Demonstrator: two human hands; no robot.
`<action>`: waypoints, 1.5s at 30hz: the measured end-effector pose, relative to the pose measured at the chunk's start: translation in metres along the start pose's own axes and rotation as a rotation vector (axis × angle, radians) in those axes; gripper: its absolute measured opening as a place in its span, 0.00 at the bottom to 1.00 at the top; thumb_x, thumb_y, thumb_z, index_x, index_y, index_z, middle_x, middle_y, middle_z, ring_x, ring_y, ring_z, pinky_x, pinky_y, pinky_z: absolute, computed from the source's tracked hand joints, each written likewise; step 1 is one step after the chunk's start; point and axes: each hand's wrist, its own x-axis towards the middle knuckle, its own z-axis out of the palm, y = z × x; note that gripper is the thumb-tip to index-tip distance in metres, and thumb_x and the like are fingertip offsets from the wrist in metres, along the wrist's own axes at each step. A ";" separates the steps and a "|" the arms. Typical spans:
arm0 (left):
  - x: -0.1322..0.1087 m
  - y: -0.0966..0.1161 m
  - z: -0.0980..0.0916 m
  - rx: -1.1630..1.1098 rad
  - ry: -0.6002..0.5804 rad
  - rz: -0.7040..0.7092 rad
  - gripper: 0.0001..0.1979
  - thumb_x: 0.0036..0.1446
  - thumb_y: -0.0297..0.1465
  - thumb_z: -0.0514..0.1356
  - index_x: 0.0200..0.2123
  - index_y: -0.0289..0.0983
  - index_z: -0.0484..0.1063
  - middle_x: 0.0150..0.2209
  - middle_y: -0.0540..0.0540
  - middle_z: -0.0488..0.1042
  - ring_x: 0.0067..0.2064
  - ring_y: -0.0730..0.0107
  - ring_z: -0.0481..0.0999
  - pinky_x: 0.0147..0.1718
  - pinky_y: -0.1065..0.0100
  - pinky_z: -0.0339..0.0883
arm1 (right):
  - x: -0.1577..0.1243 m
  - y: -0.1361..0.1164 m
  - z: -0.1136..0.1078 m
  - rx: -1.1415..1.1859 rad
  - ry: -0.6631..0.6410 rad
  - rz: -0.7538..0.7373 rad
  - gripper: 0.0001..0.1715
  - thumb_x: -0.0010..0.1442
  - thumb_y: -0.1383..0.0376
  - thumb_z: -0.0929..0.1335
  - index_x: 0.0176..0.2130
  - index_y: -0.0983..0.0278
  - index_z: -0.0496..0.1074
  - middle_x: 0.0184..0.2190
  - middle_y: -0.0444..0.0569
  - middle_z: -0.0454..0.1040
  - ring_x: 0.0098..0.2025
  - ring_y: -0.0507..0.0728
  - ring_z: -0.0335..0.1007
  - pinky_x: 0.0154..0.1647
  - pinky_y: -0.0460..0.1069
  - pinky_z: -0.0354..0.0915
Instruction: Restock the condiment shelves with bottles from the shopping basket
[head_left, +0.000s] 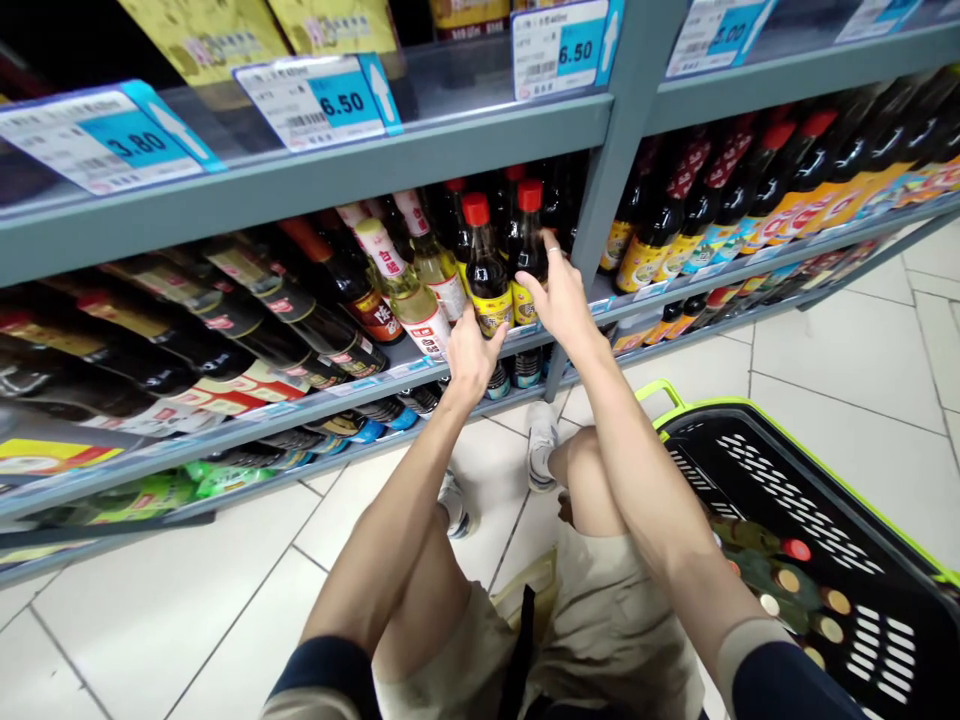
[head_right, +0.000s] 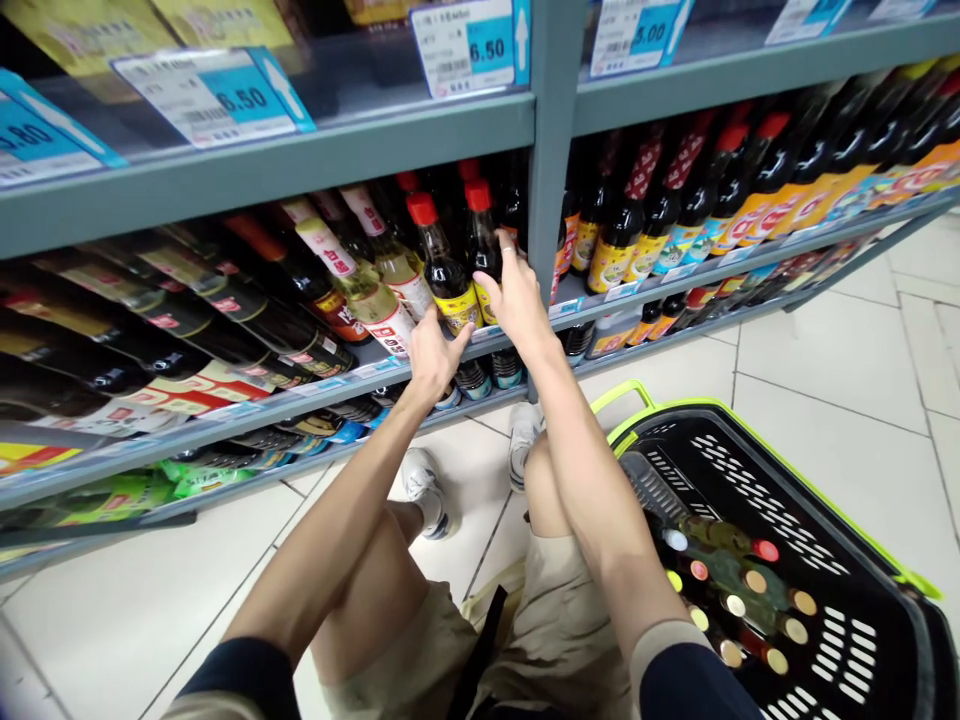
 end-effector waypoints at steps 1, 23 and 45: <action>0.000 0.001 0.000 -0.004 0.002 0.006 0.31 0.64 0.39 0.67 0.65 0.33 0.66 0.57 0.32 0.79 0.58 0.45 0.79 0.57 0.52 0.71 | 0.000 0.001 0.000 0.012 0.001 0.006 0.40 0.74 0.51 0.64 0.74 0.63 0.50 0.67 0.64 0.70 0.69 0.69 0.66 0.69 0.65 0.63; -0.056 0.000 -0.051 0.174 -0.435 0.067 0.14 0.64 0.41 0.58 0.45 0.39 0.77 0.32 0.48 0.81 0.33 0.59 0.81 0.41 0.61 0.72 | -0.338 -0.018 -0.181 -0.139 0.343 0.653 0.19 0.74 0.55 0.63 0.52 0.64 0.76 0.46 0.55 0.84 0.37 0.58 0.81 0.41 0.52 0.75; -0.077 -0.008 -0.042 0.553 -1.033 0.149 0.29 0.69 0.45 0.53 0.61 0.31 0.74 0.62 0.25 0.75 0.63 0.40 0.76 0.57 0.54 0.70 | -0.453 0.087 -0.168 -0.524 -0.427 1.078 0.19 0.67 0.55 0.68 0.52 0.64 0.71 0.39 0.60 0.83 0.45 0.67 0.83 0.43 0.53 0.70</action>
